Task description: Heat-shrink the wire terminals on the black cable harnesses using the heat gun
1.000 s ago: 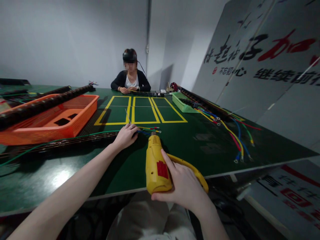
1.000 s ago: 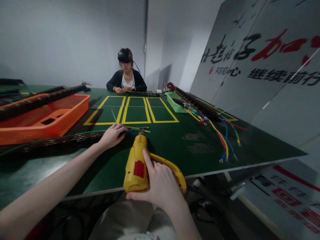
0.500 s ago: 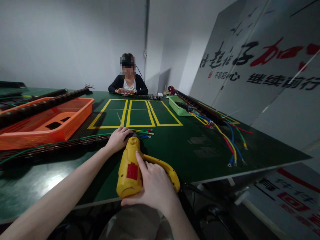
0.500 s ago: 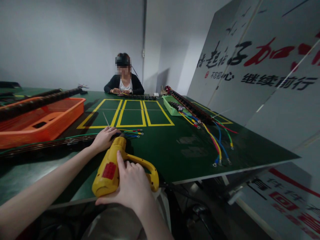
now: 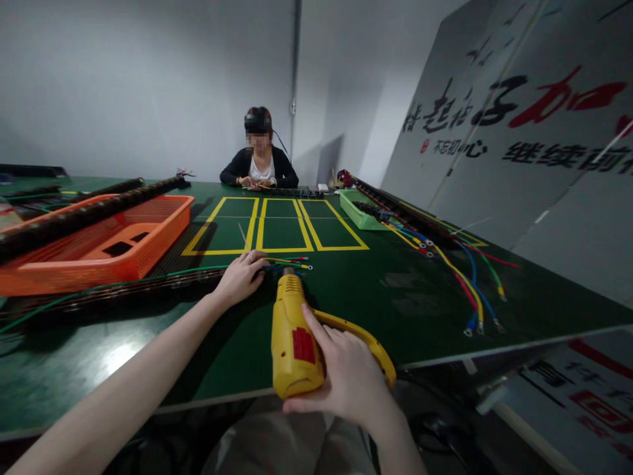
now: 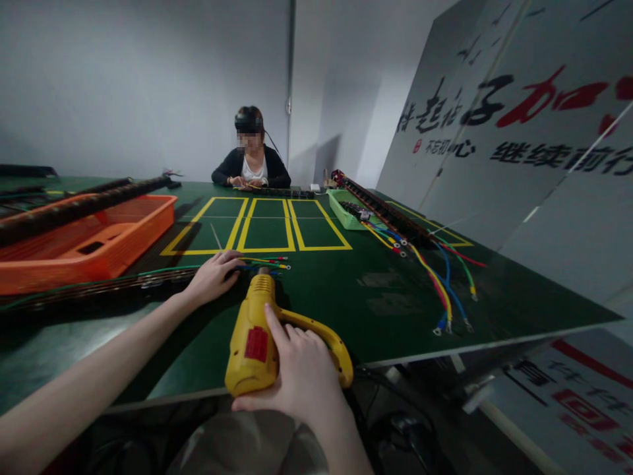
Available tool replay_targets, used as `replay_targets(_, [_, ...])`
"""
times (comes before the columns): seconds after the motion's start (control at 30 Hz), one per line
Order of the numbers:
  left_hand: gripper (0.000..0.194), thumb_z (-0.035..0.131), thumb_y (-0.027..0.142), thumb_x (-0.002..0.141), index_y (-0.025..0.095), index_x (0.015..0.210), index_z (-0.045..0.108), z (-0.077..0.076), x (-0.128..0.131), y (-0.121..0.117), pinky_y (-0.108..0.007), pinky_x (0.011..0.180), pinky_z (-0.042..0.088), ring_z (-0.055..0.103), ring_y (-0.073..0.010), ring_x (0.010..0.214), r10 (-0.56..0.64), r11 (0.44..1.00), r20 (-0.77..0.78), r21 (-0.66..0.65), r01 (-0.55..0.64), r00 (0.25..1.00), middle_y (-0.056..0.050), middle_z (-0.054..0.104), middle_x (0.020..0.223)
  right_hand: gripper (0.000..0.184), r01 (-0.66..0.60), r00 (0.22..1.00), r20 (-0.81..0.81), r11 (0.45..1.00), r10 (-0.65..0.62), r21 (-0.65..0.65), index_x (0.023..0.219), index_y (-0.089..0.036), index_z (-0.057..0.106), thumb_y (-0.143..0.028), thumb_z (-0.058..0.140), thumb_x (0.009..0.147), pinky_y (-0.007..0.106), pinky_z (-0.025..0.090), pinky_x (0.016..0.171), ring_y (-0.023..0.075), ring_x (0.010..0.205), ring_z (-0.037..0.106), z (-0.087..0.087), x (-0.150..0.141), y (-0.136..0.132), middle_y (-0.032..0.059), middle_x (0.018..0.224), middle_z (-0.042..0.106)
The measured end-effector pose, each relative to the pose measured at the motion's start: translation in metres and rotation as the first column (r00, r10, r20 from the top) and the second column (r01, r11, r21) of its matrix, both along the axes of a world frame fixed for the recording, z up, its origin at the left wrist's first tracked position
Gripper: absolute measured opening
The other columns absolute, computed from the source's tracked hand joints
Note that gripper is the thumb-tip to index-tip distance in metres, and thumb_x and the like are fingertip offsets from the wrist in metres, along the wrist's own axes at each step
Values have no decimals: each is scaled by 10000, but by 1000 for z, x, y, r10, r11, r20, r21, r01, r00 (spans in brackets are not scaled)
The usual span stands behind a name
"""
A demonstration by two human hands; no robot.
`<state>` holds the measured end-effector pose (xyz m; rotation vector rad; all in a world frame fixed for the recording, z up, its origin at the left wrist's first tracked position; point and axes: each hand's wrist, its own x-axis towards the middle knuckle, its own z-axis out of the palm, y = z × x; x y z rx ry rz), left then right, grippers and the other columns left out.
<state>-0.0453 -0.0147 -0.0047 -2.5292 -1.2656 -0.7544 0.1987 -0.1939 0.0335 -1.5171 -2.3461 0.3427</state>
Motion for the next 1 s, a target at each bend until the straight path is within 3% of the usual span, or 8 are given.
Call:
replay_targets(0.23, [257,434,220,849,192,1044,599,-1,1,0,-437,957,455,508,-258,1145,9,1000,18,2,-9,1000,-117,396,1366,1246,102,995,19,995,-101,-20,1488,-233,121,-738,704,510,460,447,881,303,1041,567,-2,15,-9,110,1185,588])
replay_targets(0.47, [242,449,215,831,209,1019,601,1,4,-1,-433,947,455,516,-260,1124,37,999,34,14,-38,999,-92,479,1290,1217,122,992,34,992,-122,4,1486,-216,124,-716,701,538,476,429,917,313,1078,555,-2,5,-8,132,1222,571])
replay_targets(0.77, [234,407,245,874,205,993,605,1,4,2,-409,891,463,519,-237,989,15,1000,63,-3,-15,998,-80,583,1093,1304,18,999,25,996,-21,87,1485,-138,114,-787,664,497,444,453,871,298,977,579,-8,-30,-3,137,1107,603])
replay_targets(1.0, [241,453,218,833,160,1046,548,3,1,2,-407,923,447,509,-253,1006,-35,998,56,-47,38,998,-122,568,1103,1218,-78,993,101,975,58,207,1488,-117,101,-828,537,602,431,452,812,274,872,579,-12,-53,-4,113,972,600])
